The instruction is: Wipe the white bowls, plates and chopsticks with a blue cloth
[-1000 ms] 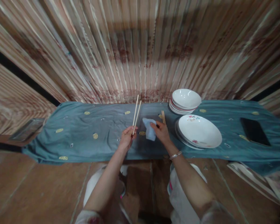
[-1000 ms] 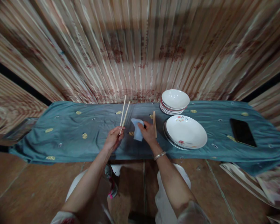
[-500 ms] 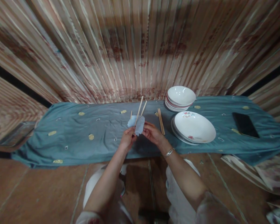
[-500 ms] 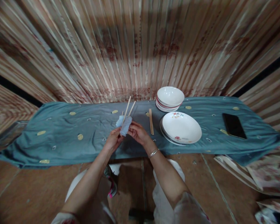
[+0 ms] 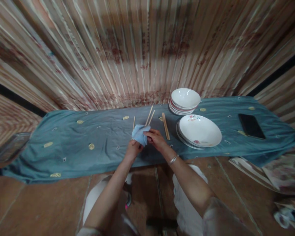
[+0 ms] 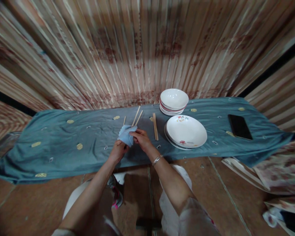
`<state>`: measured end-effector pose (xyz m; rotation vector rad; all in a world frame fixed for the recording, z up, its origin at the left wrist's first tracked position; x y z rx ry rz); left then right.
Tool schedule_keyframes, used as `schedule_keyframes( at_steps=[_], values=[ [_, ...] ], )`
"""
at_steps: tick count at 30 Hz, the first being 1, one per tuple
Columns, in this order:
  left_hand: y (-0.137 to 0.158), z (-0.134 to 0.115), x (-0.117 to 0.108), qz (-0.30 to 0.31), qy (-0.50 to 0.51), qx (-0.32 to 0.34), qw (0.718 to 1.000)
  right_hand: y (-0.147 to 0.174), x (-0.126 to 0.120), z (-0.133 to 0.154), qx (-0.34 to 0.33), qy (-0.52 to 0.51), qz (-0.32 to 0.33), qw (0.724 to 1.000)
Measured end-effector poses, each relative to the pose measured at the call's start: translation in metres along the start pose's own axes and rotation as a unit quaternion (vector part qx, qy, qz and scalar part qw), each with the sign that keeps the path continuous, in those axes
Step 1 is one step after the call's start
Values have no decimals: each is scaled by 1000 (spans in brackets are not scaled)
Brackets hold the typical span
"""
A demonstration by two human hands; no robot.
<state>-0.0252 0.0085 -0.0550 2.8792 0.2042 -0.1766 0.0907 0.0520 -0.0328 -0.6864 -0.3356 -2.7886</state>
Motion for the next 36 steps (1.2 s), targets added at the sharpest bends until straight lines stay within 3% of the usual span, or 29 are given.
schedule_keyframes(
  at_steps=[6,13,20,28,36],
  values=[
    [12,-7,2,67,78,-29,994,-5,-10,14,-25,-29,-41,998],
    [20,-6,3,93,110,-65,987,-9,-22,31,-59,-40,-67,995],
    [23,-4,-3,100,86,-47,990,-13,-36,42,-83,-46,-92,991],
    [28,-2,-11,73,78,-74,992,-17,-44,45,-96,-95,-101,986],
    [24,-5,-12,72,140,-71,985,-21,-38,40,-83,-106,-76,988]
  ],
)
Point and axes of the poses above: each hand's wrist, its own y-axis away from the middle knuckle, its own x-axis out of the palm, z = x × y, the point moved 2 cm from there along -y, towards the middle knuckle, and after that the axes turned 5 degrees about -x, right-handed, at the moved point
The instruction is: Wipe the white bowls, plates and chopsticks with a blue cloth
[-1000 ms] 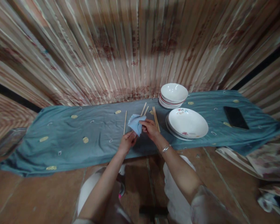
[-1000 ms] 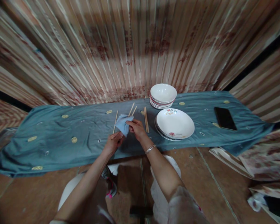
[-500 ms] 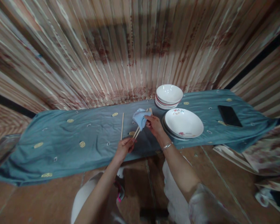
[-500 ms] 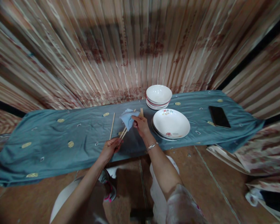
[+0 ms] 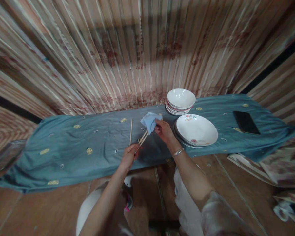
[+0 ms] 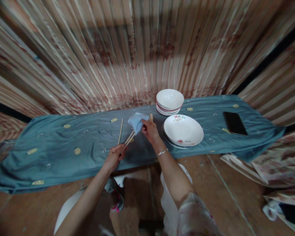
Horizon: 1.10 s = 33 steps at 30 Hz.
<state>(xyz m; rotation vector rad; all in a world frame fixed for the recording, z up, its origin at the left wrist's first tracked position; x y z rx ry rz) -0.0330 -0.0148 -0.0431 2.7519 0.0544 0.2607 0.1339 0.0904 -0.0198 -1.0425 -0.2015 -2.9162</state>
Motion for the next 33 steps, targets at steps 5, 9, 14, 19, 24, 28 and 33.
schedule_keyframes(
  at_steps=[5,9,14,19,24,28,33],
  values=[
    [-2,2,1,-3,22,-14,1000,2,7,-9,20,10,12,1000],
    [-5,3,2,2,35,-21,999,11,17,-21,45,27,29,998],
    [-6,-2,1,4,54,-12,998,25,30,-37,78,55,56,994],
    [-5,-5,1,-9,53,-9,999,35,34,-50,99,93,78,988],
    [-4,-5,2,1,49,-16,999,35,33,-49,84,105,63,989],
    [-2,-1,3,26,45,-32,998,27,28,-38,64,82,28,994],
    [1,3,0,39,35,-44,998,15,18,-22,45,62,-2,997]
  ],
)
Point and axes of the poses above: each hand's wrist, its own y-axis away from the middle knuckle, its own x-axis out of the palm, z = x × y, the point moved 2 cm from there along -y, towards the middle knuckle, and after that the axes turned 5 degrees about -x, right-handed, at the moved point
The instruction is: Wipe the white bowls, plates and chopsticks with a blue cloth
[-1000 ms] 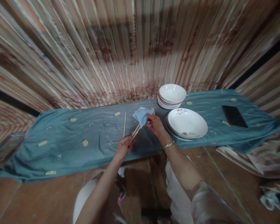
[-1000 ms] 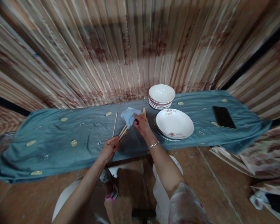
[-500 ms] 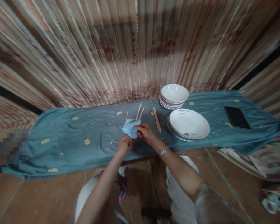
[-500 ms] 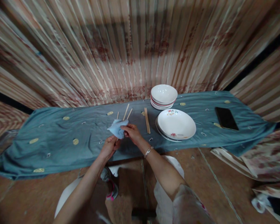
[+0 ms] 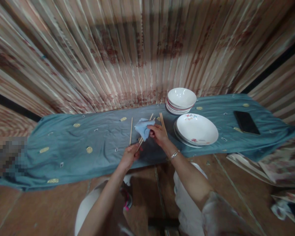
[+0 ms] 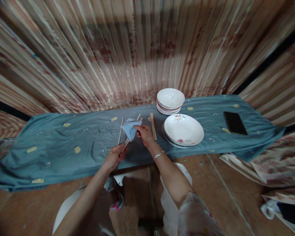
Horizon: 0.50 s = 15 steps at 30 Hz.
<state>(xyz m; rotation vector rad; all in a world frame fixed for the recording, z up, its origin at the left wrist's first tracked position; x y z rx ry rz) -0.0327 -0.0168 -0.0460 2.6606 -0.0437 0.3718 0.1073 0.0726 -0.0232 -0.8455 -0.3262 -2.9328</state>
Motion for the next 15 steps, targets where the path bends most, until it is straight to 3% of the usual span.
schedule_keyframes(
  at_steps=[7,15],
  values=[
    [7,2,-7,-4,-18,-9,1000,-8,-11,14,-27,-5,-22,999],
    [10,2,-10,-17,-18,12,1000,-11,-12,11,-25,-35,-16,999]
  ],
)
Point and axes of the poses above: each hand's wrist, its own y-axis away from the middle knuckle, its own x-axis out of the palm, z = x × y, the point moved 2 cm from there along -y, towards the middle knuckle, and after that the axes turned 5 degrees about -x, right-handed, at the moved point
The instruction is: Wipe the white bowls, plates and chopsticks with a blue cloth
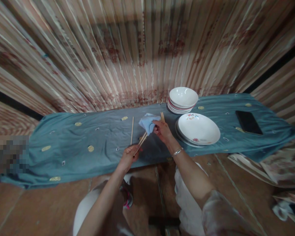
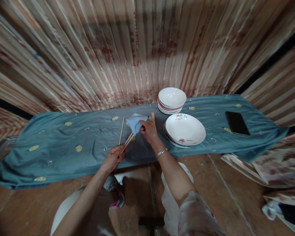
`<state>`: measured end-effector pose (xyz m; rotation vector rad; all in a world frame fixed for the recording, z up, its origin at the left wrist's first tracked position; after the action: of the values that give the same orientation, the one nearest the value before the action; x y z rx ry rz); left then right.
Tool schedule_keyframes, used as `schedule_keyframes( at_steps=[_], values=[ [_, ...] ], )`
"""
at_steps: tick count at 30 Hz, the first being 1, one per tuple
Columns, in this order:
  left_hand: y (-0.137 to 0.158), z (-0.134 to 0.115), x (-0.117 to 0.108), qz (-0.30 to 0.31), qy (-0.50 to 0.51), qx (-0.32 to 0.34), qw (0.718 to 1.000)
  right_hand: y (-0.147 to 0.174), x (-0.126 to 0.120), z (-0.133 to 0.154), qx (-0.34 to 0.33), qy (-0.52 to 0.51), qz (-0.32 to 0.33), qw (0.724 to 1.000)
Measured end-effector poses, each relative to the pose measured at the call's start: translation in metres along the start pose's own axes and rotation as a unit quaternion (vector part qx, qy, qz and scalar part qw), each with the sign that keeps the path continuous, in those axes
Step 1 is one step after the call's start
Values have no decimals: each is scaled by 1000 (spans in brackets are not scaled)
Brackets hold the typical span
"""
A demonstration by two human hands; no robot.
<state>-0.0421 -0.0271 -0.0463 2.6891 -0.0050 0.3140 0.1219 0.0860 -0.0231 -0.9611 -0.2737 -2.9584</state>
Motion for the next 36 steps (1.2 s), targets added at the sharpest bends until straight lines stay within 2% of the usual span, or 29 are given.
schedule_keyframes(
  at_steps=[4,10,20,26,36],
  values=[
    [0,-2,-2,-26,-14,33,999,4,4,-6,9,0,22,1000],
    [-4,-4,1,-49,2,38,998,20,17,-22,50,30,66,996],
    [-3,-4,6,-30,7,21,999,15,13,-12,33,34,48,998],
    [-1,-3,8,-2,1,4,1000,5,3,0,8,6,12,1000],
    [3,0,7,24,10,-32,999,-7,-9,8,-8,-36,-2,999]
  ],
)
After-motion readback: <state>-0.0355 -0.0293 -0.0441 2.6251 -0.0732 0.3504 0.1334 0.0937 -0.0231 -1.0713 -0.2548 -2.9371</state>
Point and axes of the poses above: each hand's wrist, its own y-axis away from the middle knuckle, its own x-axis out of the palm, z = x × y, the point moved 2 cm from there along -y, towards the middle knuckle, and after that the axes turned 5 degrees about -x, right-handed, at the moved point
